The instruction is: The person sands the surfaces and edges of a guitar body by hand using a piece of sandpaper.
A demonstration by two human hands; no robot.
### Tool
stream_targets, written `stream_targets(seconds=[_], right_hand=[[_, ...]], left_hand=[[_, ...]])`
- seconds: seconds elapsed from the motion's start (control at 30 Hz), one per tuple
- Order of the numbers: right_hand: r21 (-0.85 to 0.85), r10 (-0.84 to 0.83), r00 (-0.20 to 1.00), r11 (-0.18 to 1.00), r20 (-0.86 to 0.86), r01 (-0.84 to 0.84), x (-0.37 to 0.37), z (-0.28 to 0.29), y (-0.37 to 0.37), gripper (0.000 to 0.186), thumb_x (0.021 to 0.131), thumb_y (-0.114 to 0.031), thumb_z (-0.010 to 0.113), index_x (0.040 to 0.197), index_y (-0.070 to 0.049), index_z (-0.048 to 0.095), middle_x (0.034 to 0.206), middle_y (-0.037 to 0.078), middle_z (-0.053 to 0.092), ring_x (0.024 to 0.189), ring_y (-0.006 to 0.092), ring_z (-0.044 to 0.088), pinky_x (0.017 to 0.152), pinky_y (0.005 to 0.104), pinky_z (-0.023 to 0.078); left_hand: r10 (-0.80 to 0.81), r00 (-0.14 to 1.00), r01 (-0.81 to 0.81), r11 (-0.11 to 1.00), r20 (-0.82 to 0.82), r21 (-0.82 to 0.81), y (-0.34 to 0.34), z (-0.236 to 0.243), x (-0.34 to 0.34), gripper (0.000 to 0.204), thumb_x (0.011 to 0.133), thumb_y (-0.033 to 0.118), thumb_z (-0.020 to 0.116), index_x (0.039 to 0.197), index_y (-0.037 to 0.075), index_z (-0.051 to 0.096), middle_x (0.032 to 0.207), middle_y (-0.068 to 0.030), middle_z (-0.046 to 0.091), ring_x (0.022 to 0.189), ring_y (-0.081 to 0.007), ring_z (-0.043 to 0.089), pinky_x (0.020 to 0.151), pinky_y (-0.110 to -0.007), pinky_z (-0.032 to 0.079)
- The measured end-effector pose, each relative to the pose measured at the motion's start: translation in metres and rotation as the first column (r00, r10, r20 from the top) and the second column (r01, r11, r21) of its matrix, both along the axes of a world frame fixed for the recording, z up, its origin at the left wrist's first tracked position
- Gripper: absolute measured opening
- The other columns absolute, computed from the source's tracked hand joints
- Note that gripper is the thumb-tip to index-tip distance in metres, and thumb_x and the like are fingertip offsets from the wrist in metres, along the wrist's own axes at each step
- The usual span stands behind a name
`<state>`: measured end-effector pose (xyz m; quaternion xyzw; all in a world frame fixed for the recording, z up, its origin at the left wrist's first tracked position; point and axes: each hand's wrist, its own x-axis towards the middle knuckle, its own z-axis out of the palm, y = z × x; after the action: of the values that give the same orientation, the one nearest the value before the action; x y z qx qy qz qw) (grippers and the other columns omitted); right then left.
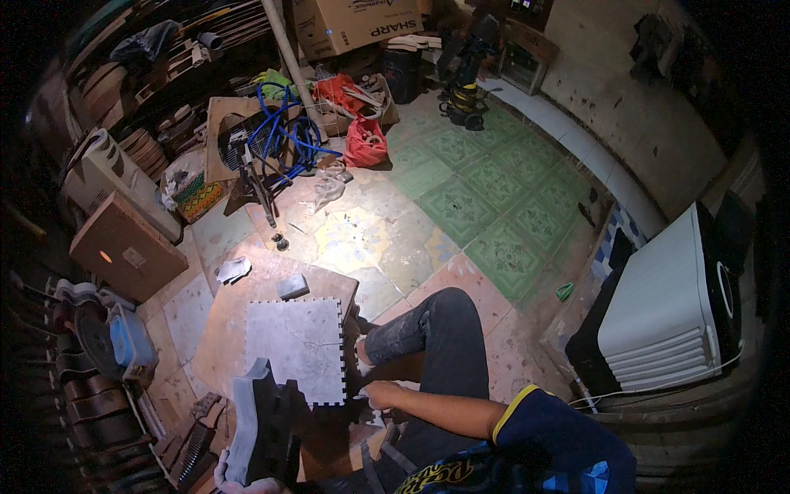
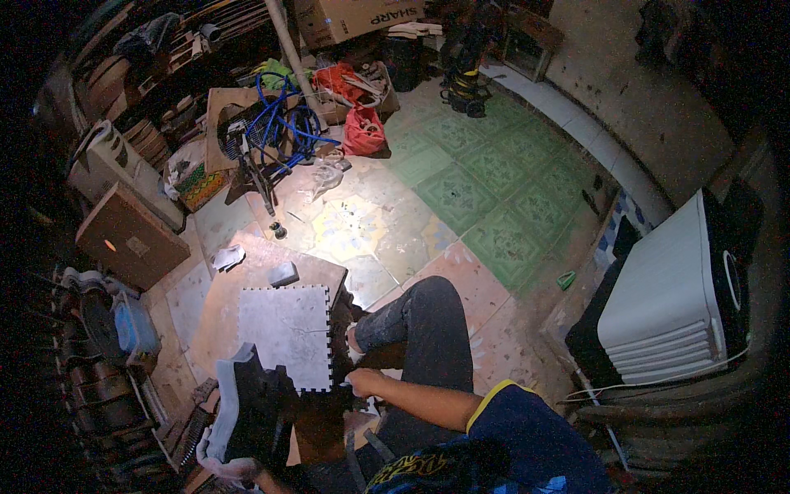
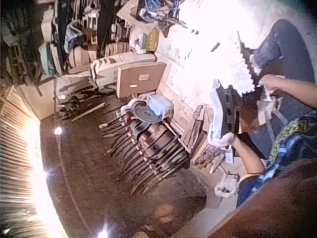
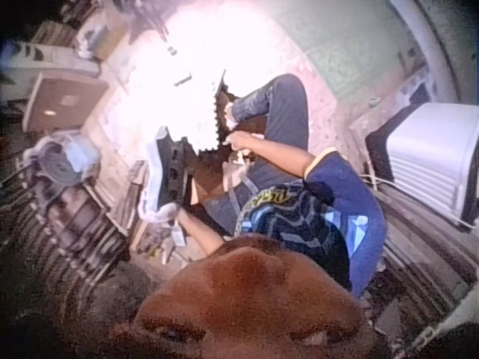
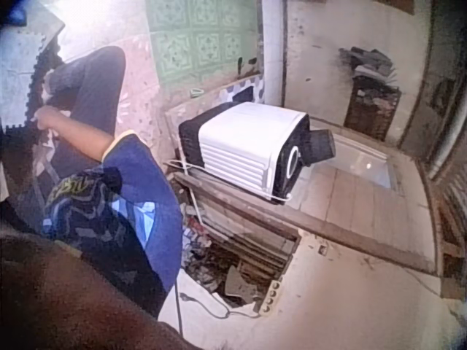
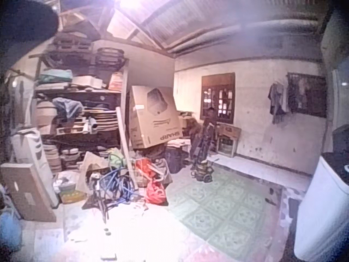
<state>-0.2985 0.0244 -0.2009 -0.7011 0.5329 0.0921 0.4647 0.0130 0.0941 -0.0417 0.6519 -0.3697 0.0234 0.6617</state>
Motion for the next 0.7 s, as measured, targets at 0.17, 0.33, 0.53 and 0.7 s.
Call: stream_targets(seconds=[0.17,0.33,0.53,0.7], right_hand=[[-0.031,0.016,1.000,0.999,-0.012,-0.016,-0.002,-0.032,0.002,0.035,0.080,-0.010,0.060,0.113,-0.012,0.071,0.104,0.021,0.072,0.101,0.0398,0.069,0.084,0.0511,0.054],[-0.038,0.055,0.998,0.998,0.002,-0.055,-0.001,-0.033,0.001,0.034,0.081,-0.009,0.059,0.113,-0.011,0.071,0.106,0.022,0.071,0.102,0.0413,0.068,0.086,0.0510,0.053],[0.037,0.049,0.995,0.998,-0.089,-0.046,0.000,-0.014,-0.001,0.035,0.082,-0.007,0.058,0.115,-0.009,0.071,0.110,0.022,0.071,0.106,0.0411,0.067,0.089,0.0498,0.053],[-0.062,0.018,1.000,0.998,-0.015,-0.019,-0.010,-0.056,0.005,0.029,0.075,-0.010,0.064,0.099,0.003,0.072,0.101,0.026,0.071,0.097,0.0415,0.070,0.082,0.0512,0.055]], left_hand=[[-0.045,0.989,0.040,0.999,-0.140,-0.034,-0.001,0.000,-0.006,0.061,0.101,0.045,0.028,0.113,-0.008,0.056,0.114,-0.0269,0.064,0.108,-0.0379,0.061,0.102,-0.047,0.046],[-0.003,0.999,-0.007,0.980,-0.054,-0.197,-0.004,0.005,-0.007,0.045,0.098,0.034,0.043,0.108,-0.007,0.058,0.096,-0.0230,0.067,0.088,-0.0329,0.067,0.081,-0.042,0.055],[0.062,0.997,-0.056,0.986,0.036,-0.156,0.007,0.021,-0.016,0.034,0.095,0.025,0.058,0.104,-0.008,0.061,0.096,-0.0228,0.069,0.085,-0.0314,0.067,0.078,-0.041,0.055],[0.072,0.996,-0.064,0.990,0.058,-0.127,0.006,0.034,-0.032,0.031,0.093,0.022,0.067,0.100,-0.008,0.063,0.095,-0.0228,0.071,0.082,-0.0304,0.067,0.076,-0.040,0.055]])
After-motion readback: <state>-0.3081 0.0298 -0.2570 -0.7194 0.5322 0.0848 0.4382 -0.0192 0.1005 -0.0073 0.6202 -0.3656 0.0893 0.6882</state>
